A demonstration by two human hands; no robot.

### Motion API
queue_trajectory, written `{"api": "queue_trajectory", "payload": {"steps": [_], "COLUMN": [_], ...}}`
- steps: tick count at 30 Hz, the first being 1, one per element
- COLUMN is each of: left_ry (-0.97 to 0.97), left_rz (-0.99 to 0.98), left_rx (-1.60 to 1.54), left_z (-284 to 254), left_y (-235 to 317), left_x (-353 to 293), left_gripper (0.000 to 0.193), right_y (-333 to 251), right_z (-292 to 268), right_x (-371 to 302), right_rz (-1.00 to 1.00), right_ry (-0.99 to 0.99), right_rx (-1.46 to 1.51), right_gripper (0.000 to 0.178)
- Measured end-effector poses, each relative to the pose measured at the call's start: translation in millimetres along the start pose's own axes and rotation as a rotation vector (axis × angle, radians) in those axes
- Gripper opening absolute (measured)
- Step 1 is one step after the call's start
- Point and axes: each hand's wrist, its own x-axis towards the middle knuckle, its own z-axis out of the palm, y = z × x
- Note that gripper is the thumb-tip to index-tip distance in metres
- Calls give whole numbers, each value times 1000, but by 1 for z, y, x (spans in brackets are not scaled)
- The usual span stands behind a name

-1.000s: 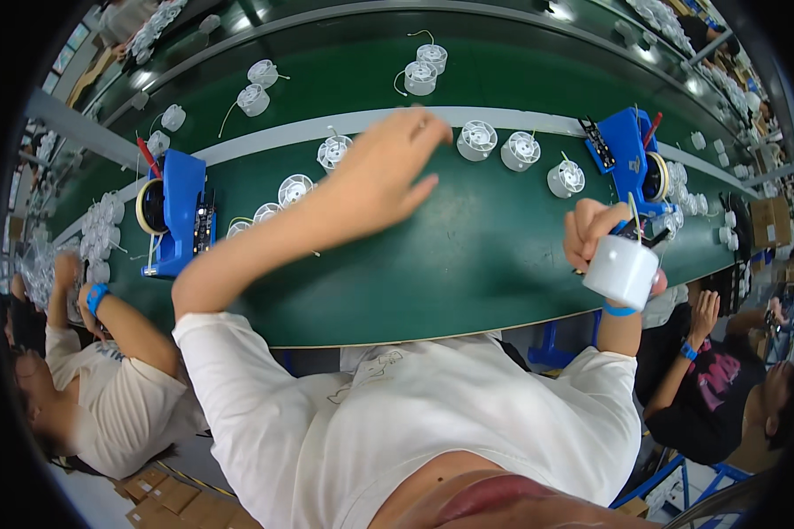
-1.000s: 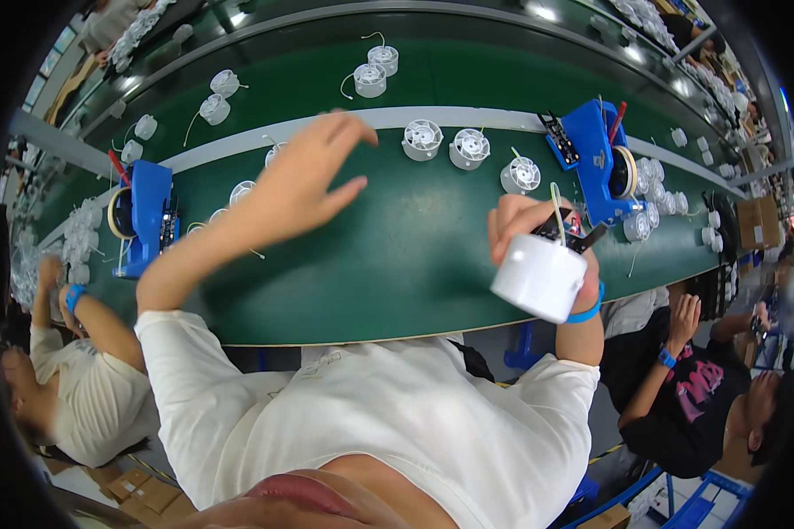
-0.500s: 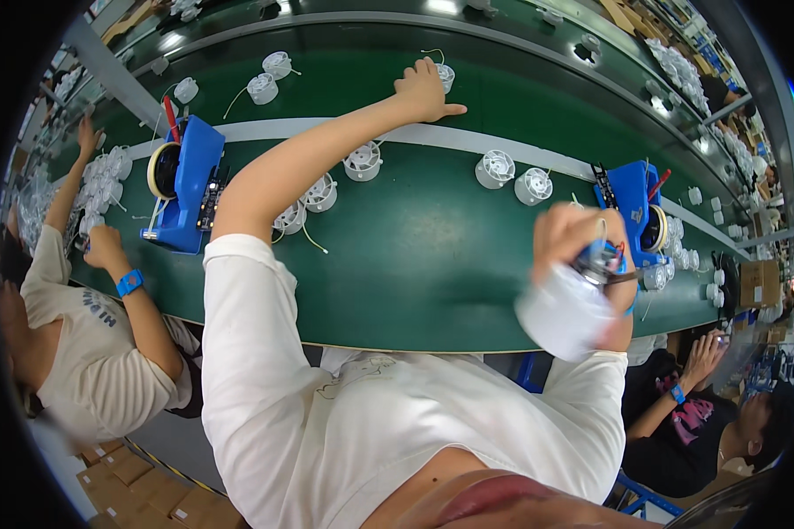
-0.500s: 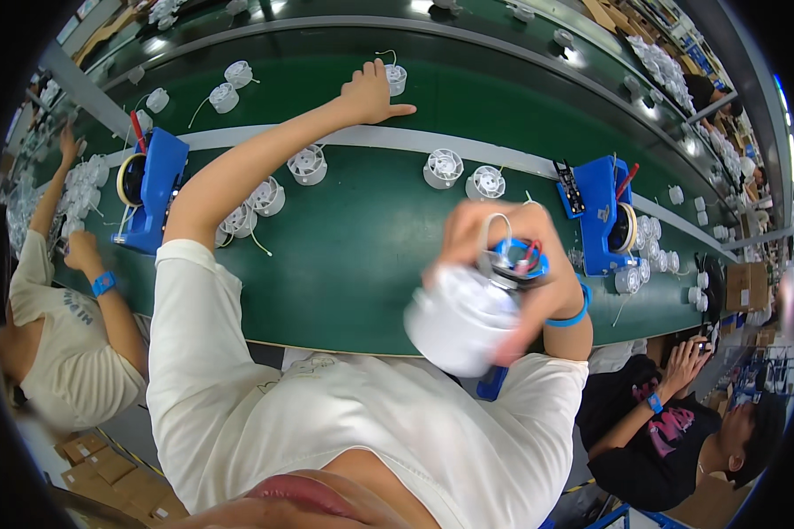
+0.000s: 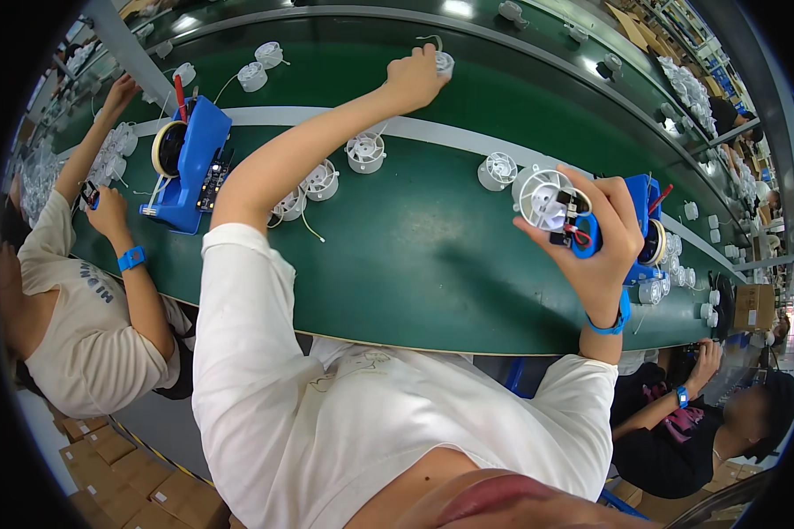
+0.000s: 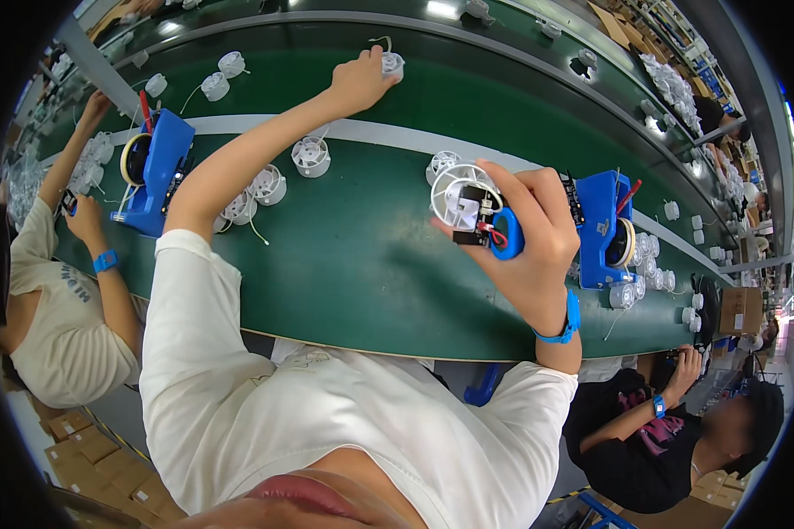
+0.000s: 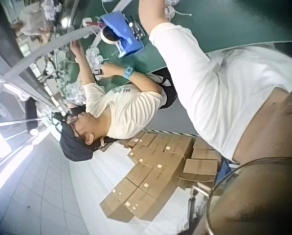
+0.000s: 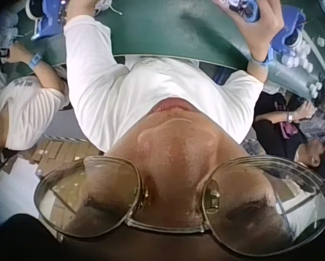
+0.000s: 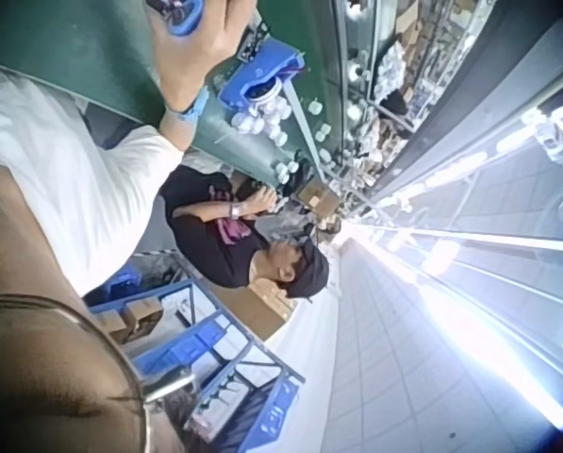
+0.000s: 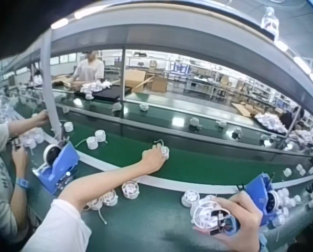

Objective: Assembling electronic components by manually connecting wires and components on a production line.

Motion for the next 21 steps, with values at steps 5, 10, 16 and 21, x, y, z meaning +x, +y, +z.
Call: {"api": "queue_trajectory", "payload": {"steps": [5,10,16,21], "left_ry": [-60,-96,-215,-183], "left_rz": [173,241,231,301], "left_rx": [-151,-146,-11,40], "left_z": [-70,-93,-89,-80], "left_y": [56,70,63,61], "left_x": [-57,-134,-173,-170], "left_gripper": [55,54,56,58], "right_y": [10,29,9,57], "right_z": [3,-21,-28,-27], "right_x": [1,19,17,29], "right_rz": [24,24,11,-99], "right_ry": [-52,-346,59,-932], "right_rx": [87,523,-190,1673], "right_gripper": [52,51,54,70]}}
